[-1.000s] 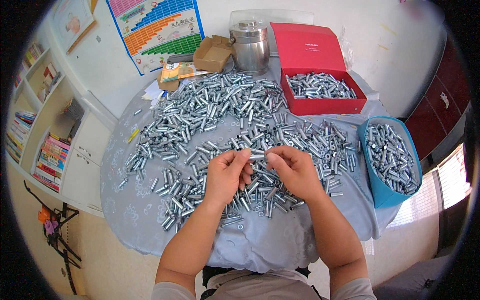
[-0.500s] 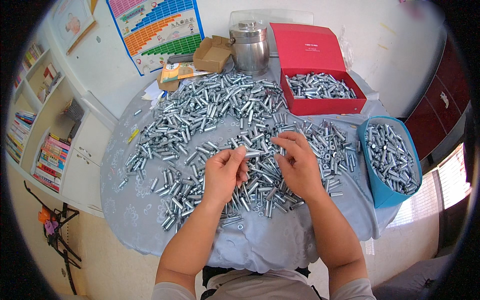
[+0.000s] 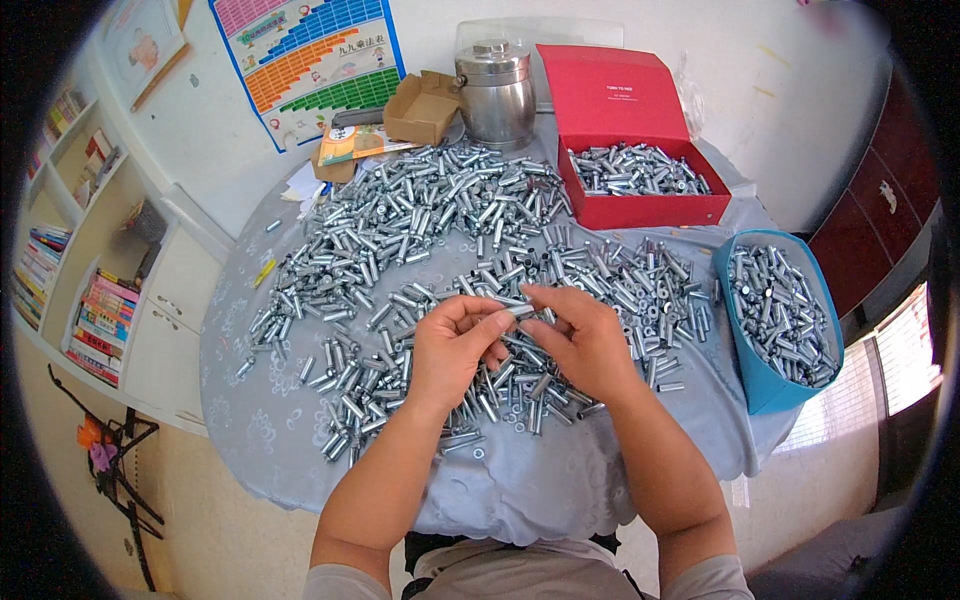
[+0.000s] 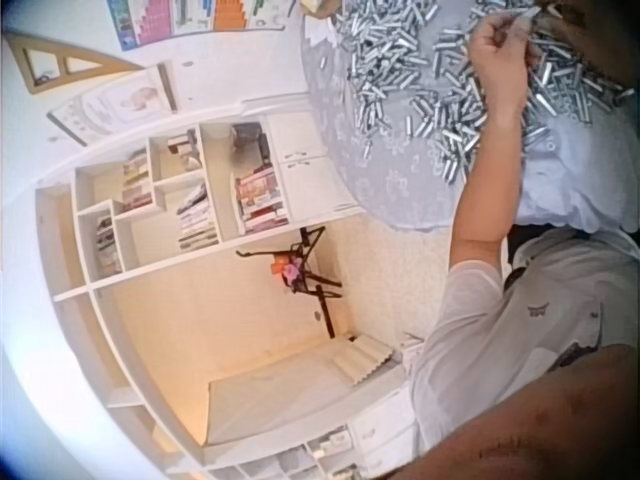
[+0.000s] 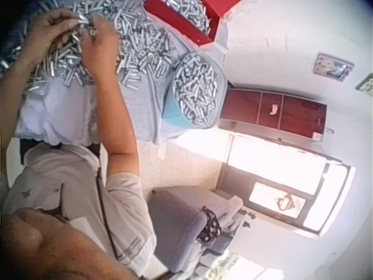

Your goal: The person sits at a table covered with a grey cloth and repeatedly picks up small metal fasteners and washers. They insert the washers into the fasteners by hand and place the assembled units into a blue plastic bin. The task continues for the duration of the clip, with the person handling items one at a time.

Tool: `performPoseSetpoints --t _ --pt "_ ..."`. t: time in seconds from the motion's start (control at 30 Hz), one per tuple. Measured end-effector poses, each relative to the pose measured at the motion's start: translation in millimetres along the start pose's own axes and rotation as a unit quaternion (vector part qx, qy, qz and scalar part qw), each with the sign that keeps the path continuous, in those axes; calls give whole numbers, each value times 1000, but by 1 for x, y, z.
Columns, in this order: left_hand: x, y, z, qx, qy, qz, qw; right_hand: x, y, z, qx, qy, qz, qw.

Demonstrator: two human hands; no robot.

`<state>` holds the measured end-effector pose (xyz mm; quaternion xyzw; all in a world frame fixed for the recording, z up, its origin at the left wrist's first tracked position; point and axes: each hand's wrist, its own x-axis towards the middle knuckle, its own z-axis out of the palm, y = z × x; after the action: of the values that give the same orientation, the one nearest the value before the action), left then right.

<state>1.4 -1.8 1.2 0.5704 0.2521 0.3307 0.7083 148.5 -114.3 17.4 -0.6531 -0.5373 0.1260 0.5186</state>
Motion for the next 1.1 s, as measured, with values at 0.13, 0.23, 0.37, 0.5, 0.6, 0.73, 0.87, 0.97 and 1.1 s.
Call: performPoseSetpoints --t 0.13,0.23,0.37,0.5,0.6,0.73,0.87,0.97,1.1 --pt "-2 7 1 22 5 -28 999 1 2 -1 1 0 7 1000" --pt "-2 9 1 53 42 -11 998 3 17 -6 -39 71 -1 997" --pt "3 4 -2 140 6 44 989 7 17 -11 -70 108 -1 992" --pt "-2 12 -4 122 24 65 990 6 16 -8 -71 116 -3 991" --pt "-9 38 -10 148 95 79 981 5 17 -8 -70 118 -11 990" --pt "-22 54 -47 159 111 94 976 3 13 -6 -61 107 -19 992" --pt "-56 50 -92 353 -3 31 935 1 3 0 -61 86 -17 994" --pt "-79 55 -91 522 -102 73 844 0 6 6 -57 88 -40 994" --pt "-97 49 -88 622 -112 109 767 -2 5 11 -53 81 -47 994"
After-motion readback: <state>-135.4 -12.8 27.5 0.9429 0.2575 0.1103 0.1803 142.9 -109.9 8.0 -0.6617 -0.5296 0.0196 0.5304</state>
